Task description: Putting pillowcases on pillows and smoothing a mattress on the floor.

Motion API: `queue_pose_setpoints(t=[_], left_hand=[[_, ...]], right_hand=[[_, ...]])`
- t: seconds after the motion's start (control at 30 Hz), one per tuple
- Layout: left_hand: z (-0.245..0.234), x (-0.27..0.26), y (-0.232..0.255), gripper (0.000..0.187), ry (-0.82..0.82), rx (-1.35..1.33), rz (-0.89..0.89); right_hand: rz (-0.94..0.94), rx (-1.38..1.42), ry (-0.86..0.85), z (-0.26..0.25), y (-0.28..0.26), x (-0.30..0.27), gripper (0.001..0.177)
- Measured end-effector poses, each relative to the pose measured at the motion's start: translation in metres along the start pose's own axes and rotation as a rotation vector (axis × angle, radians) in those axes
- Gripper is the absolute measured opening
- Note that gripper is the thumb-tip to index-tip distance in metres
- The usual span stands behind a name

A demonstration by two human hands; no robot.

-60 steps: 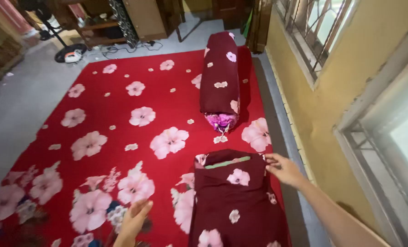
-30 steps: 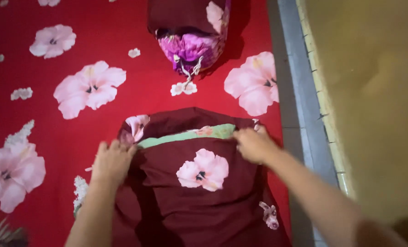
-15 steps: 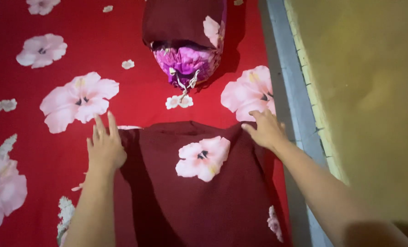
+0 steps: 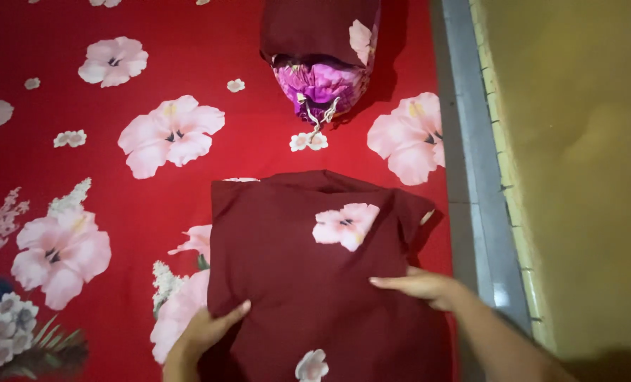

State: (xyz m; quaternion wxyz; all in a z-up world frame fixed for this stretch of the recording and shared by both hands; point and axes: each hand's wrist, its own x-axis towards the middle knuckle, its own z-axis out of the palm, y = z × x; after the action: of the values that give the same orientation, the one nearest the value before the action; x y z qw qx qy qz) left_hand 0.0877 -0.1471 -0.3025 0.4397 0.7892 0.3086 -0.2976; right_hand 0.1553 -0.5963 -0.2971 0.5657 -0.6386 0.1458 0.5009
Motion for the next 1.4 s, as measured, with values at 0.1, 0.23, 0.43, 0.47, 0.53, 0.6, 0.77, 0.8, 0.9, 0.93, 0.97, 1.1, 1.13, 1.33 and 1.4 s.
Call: queue_pose_setpoints(t=[0.1,0.23,0.43,0.47,0.53,0.6,0.77,0.8,0.9,0.93,0.97,1.1,1.13,1.33,1.4], left_hand=[[0.0,-0.02,0.025,0.083,0.106,0.055,0.06],[-0.044,-0.062,0.075,0.077,0.157,-0.001,0.145],[-0.087,-0.076,0.118,0.086,0.377,0.064,0.411],[-0.089,-0.069,0.11,0.093,0.469,0.215,0.362],[-0.088,-0.061,0.091,0.101,0.562,0.363,0.313],[-0.077,-0.065,0.064,0.106,0.463,0.563,0.043],[-0.049,0.008,-0.126,0.116,-0.022,0.617,-0.118],[-0.045,-0.003,-0.141,0.13,-0.143,0.587,-0.195],[-0.034,-0.075,-0.091,0.131,-0.172,0.773,-0.394],[-0.03,-0.07,-0.105,0.131,-0.179,0.769,-0.4],[-0.026,-0.065,-0.119,0.128,-0.166,0.652,-0.348],[-0.011,-0.019,-0.18,0.076,-0.089,0.642,-0.167],[-0.015,-0.029,-0.167,0.076,-0.087,0.635,-0.168],[-0.063,-0.095,-0.042,0.055,-0.315,0.846,-0.674],[-0.082,-0.107,-0.019,0.074,-0.127,0.832,-0.39]], right_hand=[[-0.079,-0.344,0.322,0.019,0.0,0.013,0.102],[-0.037,-0.384,0.068,0.022,-0.059,-0.035,0.074],[-0.189,-0.358,0.204,0.023,-0.133,-0.082,0.073],[-0.164,-0.258,0.413,0.025,-0.135,-0.082,0.075],[-0.139,-0.158,0.62,0.02,-0.116,-0.064,0.078],[-0.101,-0.421,0.494,0.011,-0.069,-0.03,0.079],[0.374,-0.874,-0.034,0.043,0.005,-0.021,0.084],[0.464,-0.903,-0.173,0.041,0.031,-0.003,0.085],[0.513,-0.922,-0.38,0.071,0.043,-0.003,0.078],[0.52,-0.924,-0.386,0.073,0.056,0.008,0.078],[0.529,-0.907,-0.378,0.075,0.067,0.019,0.071],[0.514,-0.808,-0.216,0.092,0.076,0.016,0.044],[0.515,-0.815,-0.216,0.103,0.057,-0.004,0.044],[0.619,-0.956,-0.284,0.111,-0.001,-0.066,0.044],[0.583,-0.793,-0.395,0.091,0.007,-0.057,0.057]])
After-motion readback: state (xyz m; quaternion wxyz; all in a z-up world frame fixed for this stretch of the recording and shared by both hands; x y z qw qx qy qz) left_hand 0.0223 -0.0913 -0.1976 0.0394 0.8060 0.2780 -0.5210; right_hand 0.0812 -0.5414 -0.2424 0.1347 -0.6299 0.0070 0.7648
